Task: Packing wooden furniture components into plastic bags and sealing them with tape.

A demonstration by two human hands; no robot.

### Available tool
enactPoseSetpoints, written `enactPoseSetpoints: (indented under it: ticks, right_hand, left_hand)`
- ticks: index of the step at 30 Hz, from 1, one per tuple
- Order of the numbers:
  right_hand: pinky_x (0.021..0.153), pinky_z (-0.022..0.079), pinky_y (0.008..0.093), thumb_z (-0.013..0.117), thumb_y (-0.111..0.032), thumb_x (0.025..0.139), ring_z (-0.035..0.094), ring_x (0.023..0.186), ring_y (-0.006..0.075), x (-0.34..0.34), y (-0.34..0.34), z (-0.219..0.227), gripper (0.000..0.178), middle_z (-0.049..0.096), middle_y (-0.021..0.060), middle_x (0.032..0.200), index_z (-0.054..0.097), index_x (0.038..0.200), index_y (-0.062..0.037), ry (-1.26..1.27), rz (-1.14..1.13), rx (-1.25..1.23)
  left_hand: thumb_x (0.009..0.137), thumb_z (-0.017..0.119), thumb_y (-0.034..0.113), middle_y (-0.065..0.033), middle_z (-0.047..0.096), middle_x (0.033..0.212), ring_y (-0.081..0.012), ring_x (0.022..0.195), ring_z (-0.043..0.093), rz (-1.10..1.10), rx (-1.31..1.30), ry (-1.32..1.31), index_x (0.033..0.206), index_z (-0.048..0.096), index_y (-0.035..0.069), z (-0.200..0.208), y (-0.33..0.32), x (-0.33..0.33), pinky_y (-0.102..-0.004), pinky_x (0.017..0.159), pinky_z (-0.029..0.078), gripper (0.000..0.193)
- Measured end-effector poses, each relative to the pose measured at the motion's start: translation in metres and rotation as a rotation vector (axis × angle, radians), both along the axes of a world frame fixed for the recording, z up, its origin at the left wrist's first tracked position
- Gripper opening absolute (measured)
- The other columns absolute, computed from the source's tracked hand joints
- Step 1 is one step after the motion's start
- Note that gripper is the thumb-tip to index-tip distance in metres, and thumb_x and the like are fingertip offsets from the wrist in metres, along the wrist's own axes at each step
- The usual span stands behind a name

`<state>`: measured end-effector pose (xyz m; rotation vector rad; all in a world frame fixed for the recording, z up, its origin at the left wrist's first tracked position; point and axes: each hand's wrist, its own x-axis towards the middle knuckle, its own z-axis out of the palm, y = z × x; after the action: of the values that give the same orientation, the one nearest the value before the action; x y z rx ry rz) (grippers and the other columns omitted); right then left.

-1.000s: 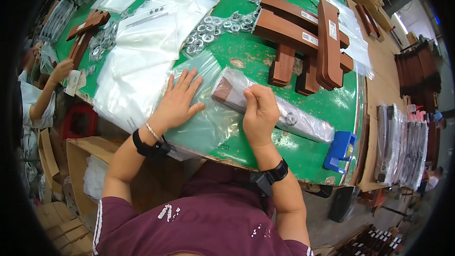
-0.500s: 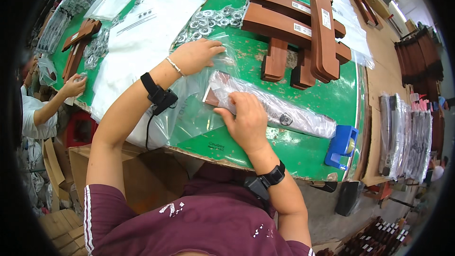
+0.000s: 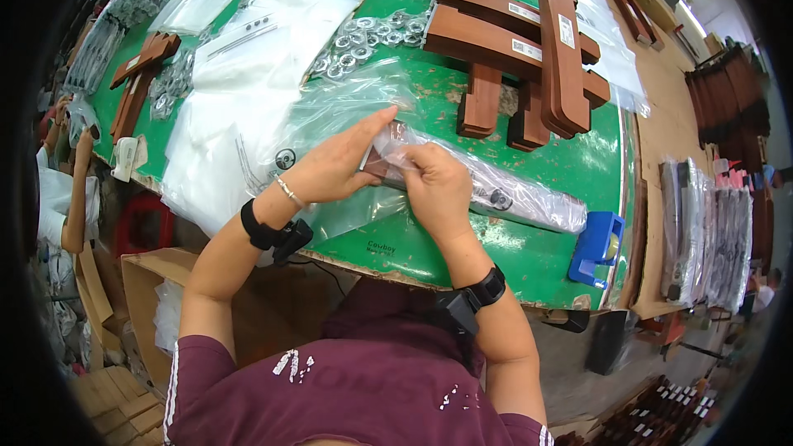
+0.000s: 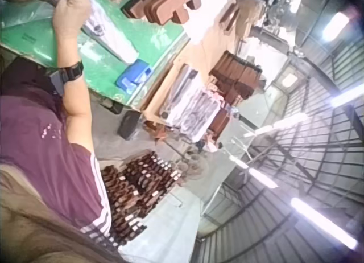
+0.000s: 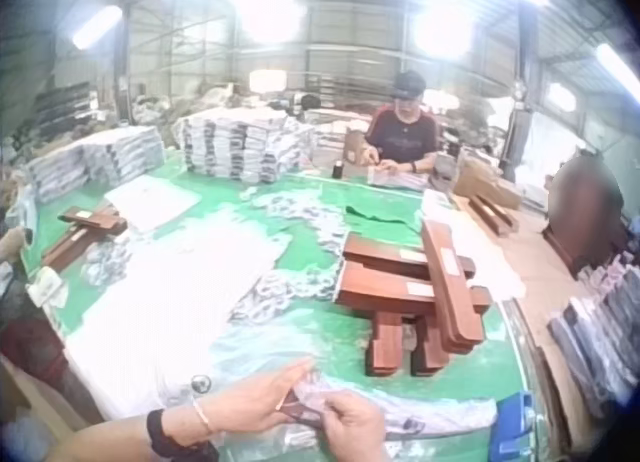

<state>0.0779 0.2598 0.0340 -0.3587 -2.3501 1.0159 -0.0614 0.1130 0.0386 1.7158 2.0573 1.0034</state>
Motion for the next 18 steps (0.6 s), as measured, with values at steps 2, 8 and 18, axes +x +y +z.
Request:
enactPoseSetpoints:
  ticks: [2, 8, 18]
  right_hand:
    - [0.066, 0.048, 0.0294, 0.068, -0.008, 0.084, 0.06, 0.073, 0.0195, 0.001, 0.005, 0.002, 0.014, 0.062, 0.0075, 0.082, 0.073, 0.097, -0.0069, -0.008, 0.028, -0.163]
    - [0.077, 0.044, 0.027, 0.061, -0.021, 0.096, 0.055, 0.086, 0.0104, 0.004, 0.011, 0.012, 0.023, 0.064, 0.0001, 0.089, 0.073, 0.101, -0.0011, 0.064, 0.134, -0.715]
    - [0.067, 0.041, 0.0233, 0.061, -0.026, 0.097, 0.059, 0.081, 0.0086, -0.007, 0.044, 0.025, 0.026, 0.07, 0.0008, 0.1, 0.071, 0.109, -0.0052, -0.072, -0.002, -1.089]
  left_hand:
    - [0.069, 0.081, 0.006, -0.0214, 0.03, 0.153, -0.038, 0.138, 0.036, 0.005, 0.022, -0.063, 0.15, 0.02, 0.004, -0.006, 0.003, -0.001, -0.0406, 0.11, 0.037, 0.102]
    - [0.07, 0.086, 0.021, -0.0243, 0.03, 0.151, -0.0417, 0.138, 0.035, 0.03, 0.18, 0.032, 0.148, 0.015, 0.005, -0.015, 0.01, 0.001, -0.0431, 0.111, 0.035, 0.107]
    - [0.078, 0.082, 0.033, -0.0254, 0.04, 0.141, -0.037, 0.132, 0.043, 0.209, 0.028, -0.317, 0.139, 0.022, 0.003, -0.03, 0.021, 0.006, -0.0415, 0.109, 0.037, 0.091]
